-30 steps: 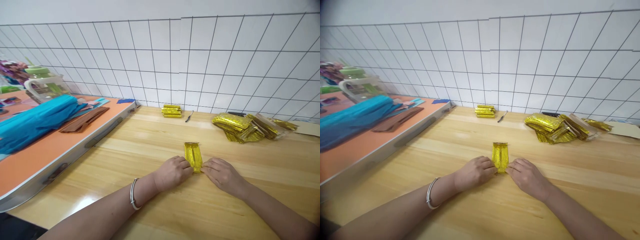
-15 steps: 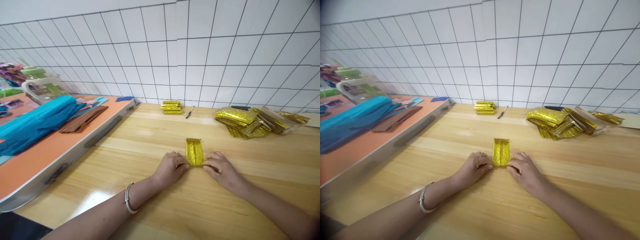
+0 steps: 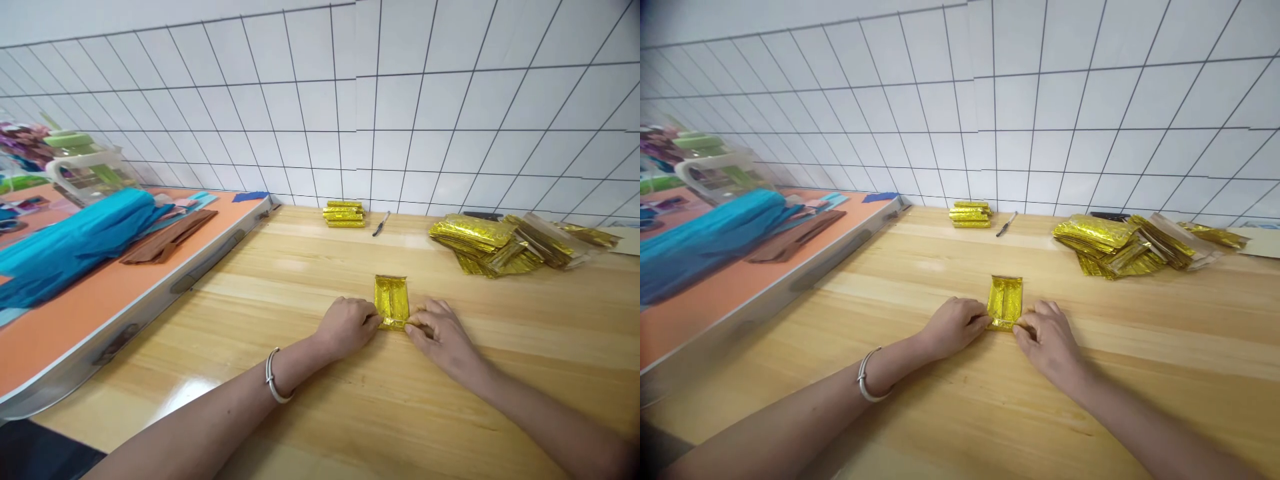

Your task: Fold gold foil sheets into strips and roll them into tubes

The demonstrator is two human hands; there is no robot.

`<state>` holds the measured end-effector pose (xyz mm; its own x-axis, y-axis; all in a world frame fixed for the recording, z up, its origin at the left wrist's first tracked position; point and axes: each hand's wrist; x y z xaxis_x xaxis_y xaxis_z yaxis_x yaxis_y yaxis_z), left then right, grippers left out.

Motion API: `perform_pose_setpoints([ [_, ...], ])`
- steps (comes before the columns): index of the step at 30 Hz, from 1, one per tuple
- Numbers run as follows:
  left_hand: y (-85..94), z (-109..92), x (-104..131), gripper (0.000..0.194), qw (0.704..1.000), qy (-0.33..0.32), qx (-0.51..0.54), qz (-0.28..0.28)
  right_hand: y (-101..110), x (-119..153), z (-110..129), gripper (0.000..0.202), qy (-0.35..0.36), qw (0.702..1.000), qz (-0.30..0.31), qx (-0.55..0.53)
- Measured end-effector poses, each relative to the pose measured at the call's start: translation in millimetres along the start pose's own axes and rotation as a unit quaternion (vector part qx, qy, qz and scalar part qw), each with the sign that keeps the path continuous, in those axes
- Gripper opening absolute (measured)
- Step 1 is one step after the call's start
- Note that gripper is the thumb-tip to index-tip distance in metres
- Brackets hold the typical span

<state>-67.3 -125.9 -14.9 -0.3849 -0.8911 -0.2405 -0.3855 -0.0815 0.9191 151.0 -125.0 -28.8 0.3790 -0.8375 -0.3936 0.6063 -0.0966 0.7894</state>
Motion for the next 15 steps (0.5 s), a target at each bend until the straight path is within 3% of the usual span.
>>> perform_pose_setpoints([
  [6, 2.4, 3.0, 4.1, 0.025, 0.997, -0.006, 0.075, 0.009, -2.0, -1.3, 0.3, 0.017, -0.008, 1.000, -0.002, 0.030],
  [15, -3.8, -3.3, 4.6, 0.027, 0.998, 0.044, 0.045, -0.027, -2.3, -1.6, 0.0, 0.019, 0.012, 0.998, -0.014, 0.062],
])
Point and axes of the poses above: each hand's wrist, its own x-axis away from the middle knuckle, its own y-axis out of the back of the hand, z = x × y, and after that the axes turned 7 degrees about -z, right-handed
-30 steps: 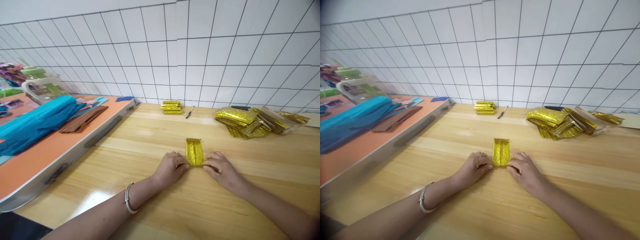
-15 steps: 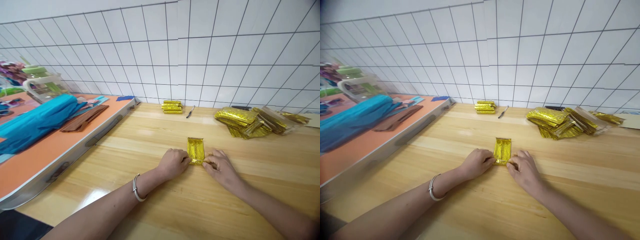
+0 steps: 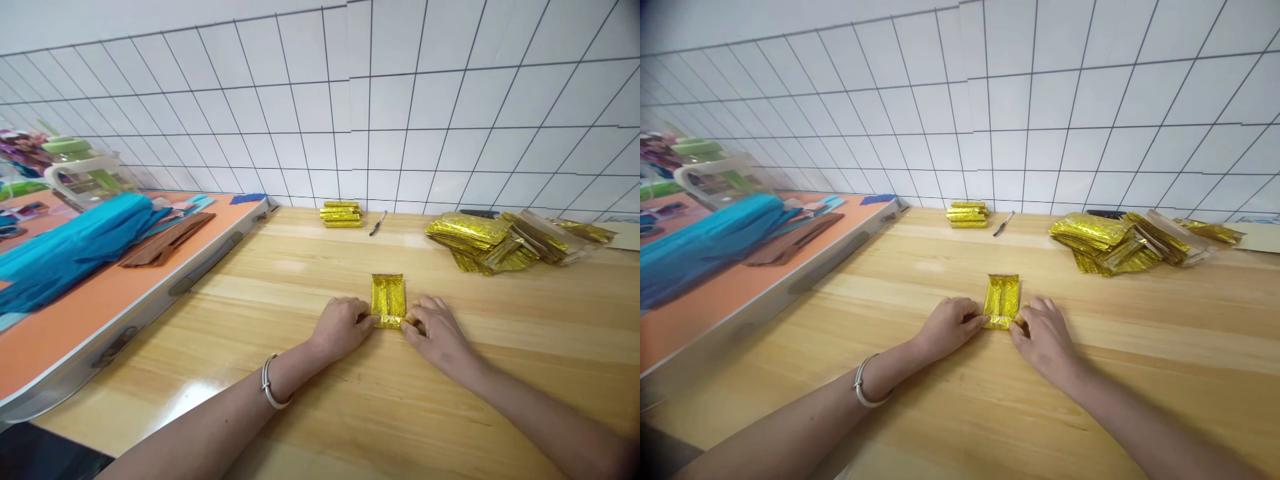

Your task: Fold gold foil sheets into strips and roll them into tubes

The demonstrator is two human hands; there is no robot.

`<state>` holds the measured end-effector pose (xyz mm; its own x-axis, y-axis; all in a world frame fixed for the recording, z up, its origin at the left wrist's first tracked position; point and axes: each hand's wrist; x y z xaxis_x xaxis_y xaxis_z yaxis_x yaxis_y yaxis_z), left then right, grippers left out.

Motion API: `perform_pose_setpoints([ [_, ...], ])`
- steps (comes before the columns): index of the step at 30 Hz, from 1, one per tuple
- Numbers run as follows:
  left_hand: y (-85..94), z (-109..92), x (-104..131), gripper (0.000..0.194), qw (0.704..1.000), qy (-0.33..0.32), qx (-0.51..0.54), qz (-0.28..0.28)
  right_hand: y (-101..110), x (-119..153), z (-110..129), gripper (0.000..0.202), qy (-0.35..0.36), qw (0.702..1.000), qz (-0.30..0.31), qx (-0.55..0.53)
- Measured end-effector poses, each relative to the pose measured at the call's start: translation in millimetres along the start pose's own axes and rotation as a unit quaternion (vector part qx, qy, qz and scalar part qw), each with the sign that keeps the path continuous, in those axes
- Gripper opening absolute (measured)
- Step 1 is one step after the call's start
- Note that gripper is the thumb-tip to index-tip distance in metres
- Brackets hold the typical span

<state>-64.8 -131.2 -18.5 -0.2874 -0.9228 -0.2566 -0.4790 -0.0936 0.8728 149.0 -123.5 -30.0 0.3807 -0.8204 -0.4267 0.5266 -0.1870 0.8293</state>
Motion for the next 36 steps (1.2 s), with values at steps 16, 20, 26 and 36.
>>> perform_pose_setpoints([
  [16, -0.6, -8.9, 11.2, 0.007, 0.992, -0.094, -0.080, -0.040, -1.6, -1.8, -2.5, 0.019, -0.013, 0.999, 0.002, 0.039],
  [20, 4.7, -15.3, 13.4, 0.016, 0.965, -0.238, -0.109, 0.035, -3.4, -0.6, -3.9, 0.016, -0.007, 0.999, 0.001, 0.038],
  [26, 1.2, -24.4, 19.9, 0.023, 0.962, -0.230, -0.136, 0.057, -3.2, 0.9, -7.6, 0.015, -0.030, 0.999, 0.018, 0.016],
  [36, 6.8, -27.5, 22.1, 0.034, 0.964, -0.227, -0.126, 0.062, 10.2, -8.8, -13.4, 0.013, -0.039, 0.992, 0.052, -0.107],
])
Point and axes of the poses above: each hand's wrist, its own x-axis away from the middle knuckle, its own y-axis out of the back of the hand, z = x × y, and after that the axes turned 7 degrees about -z, right-handed
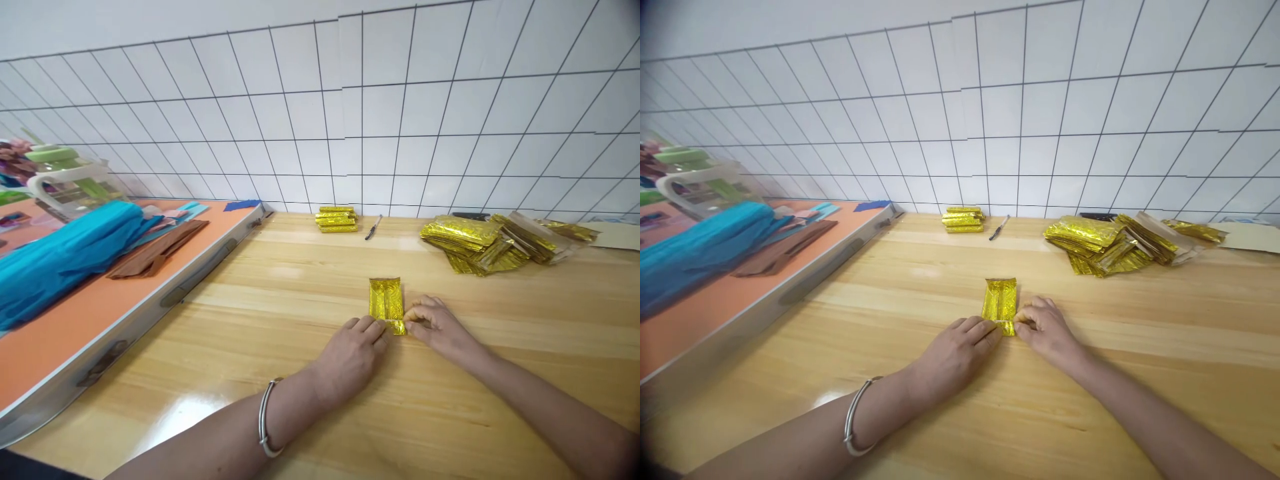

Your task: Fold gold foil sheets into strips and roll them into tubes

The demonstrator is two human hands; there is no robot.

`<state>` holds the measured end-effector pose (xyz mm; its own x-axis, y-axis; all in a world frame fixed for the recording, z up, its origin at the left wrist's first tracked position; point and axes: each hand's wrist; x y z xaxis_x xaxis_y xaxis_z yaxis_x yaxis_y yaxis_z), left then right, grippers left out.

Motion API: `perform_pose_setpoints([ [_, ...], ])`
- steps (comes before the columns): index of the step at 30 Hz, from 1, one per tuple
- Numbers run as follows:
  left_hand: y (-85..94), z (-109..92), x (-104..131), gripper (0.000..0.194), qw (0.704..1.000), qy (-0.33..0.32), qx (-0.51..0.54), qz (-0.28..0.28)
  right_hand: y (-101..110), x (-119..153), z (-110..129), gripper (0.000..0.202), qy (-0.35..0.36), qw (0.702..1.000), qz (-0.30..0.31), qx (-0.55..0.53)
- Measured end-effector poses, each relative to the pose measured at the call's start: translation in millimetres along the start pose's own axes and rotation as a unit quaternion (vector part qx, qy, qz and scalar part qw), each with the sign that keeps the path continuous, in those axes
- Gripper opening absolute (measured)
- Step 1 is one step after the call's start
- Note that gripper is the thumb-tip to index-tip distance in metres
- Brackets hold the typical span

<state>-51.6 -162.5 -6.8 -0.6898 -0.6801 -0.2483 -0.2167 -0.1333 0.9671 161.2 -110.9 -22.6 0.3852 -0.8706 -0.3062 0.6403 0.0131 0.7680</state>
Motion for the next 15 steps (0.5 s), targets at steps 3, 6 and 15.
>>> perform_pose_setpoints([
  [3, -0.7, 0.1, 0.1, 0.035, 1.000, -0.005, -0.008, -0.003, -0.2, -0.6, 0.2, 0.016, 0.005, 1.000, 0.004, -0.012],
  [6, -3.0, -0.2, 0.4, 0.034, 1.000, -0.012, -0.018, -0.003, -3.2, -0.3, -0.6, 0.018, -0.003, 1.000, 0.000, -0.004],
  [15, -1.2, -4.6, 1.6, 0.038, 1.000, -0.007, -0.022, -0.003, -4.4, -0.4, 1.7, 0.020, -0.024, 1.000, 0.016, -0.001],
])
Point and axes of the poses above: each hand's wrist, its own x-axis away from the middle knuckle, its own y-axis out of the back of the hand, z = x × y, and after that the axes turned 7 degrees about -z, right-handed
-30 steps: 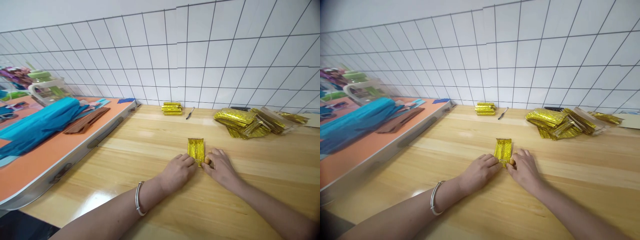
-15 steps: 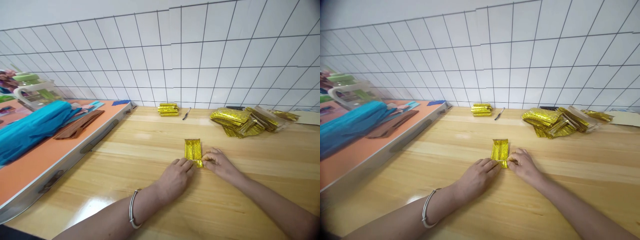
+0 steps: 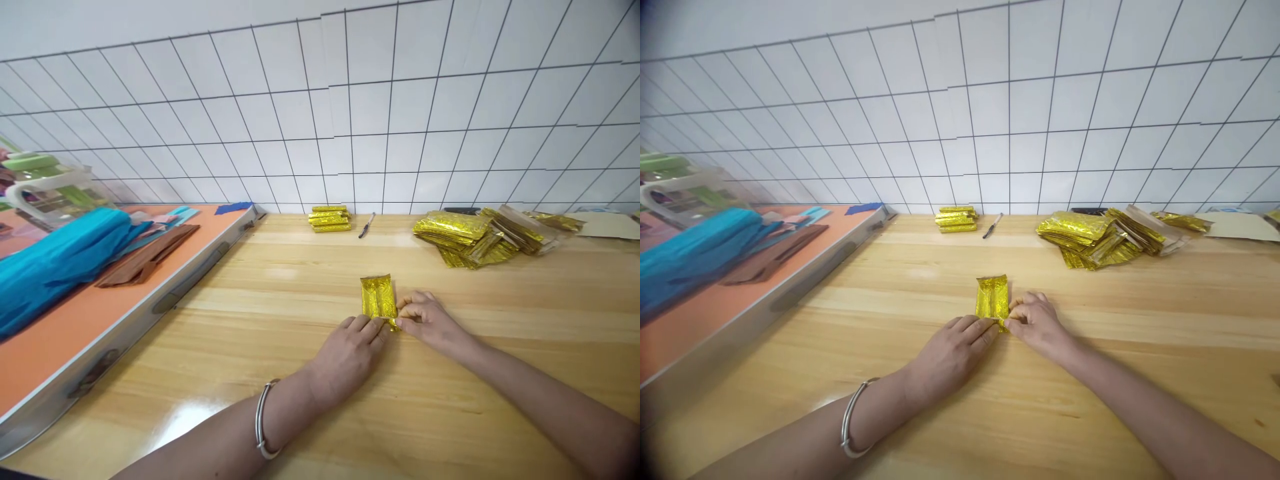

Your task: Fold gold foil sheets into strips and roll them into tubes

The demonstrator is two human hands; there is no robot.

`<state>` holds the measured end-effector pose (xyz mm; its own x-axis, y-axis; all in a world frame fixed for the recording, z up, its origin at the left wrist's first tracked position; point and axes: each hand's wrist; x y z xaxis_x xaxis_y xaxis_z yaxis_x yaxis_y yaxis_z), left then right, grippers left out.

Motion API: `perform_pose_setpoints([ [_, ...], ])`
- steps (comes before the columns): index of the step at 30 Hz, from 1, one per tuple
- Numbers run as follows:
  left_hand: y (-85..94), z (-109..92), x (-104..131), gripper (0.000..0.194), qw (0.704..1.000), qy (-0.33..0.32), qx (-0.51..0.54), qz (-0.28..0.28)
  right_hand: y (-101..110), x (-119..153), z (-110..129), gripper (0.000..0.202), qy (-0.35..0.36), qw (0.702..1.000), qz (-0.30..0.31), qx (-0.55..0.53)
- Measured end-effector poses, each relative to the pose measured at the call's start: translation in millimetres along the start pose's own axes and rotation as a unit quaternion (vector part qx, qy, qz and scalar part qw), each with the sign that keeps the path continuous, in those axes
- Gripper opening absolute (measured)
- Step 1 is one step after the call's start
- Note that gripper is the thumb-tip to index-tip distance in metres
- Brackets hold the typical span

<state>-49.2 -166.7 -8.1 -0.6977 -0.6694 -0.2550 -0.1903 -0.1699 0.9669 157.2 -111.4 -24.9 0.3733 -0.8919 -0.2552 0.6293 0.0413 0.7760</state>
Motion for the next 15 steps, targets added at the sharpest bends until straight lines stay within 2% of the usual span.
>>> perform_pose_setpoints([
  [5, -3.1, 1.1, -2.4, 0.041, 0.999, 0.020, 0.035, -0.018, 0.5, -0.2, 2.2, 0.022, -0.007, 1.000, 0.008, -0.005],
  [9, -11.3, 9.4, -3.3, 0.038, 0.984, 0.116, 0.113, -0.070, 0.5, 0.4, 0.2, 0.015, -0.004, 1.000, 0.010, 0.001],
  [12, -15.3, 17.7, -2.3, 0.030, 0.968, 0.171, 0.159, -0.093, 1.1, 2.6, -1.2, 0.009, -0.013, 1.000, 0.010, 0.000],
  [15, -15.4, 22.5, -1.1, 0.015, 0.964, 0.158, 0.189, -0.099, 0.9, 6.4, -0.8, 0.013, 0.003, 1.000, 0.009, 0.007],
])
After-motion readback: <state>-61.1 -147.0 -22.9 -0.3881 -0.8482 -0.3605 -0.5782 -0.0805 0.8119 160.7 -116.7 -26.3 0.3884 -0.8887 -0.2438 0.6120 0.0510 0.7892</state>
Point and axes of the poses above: each hand's wrist, its own x-axis away from the middle knuckle, its own y-axis out of the back of the hand, z = x × y, and after that the axes turned 7 degrees about -z, right-handed
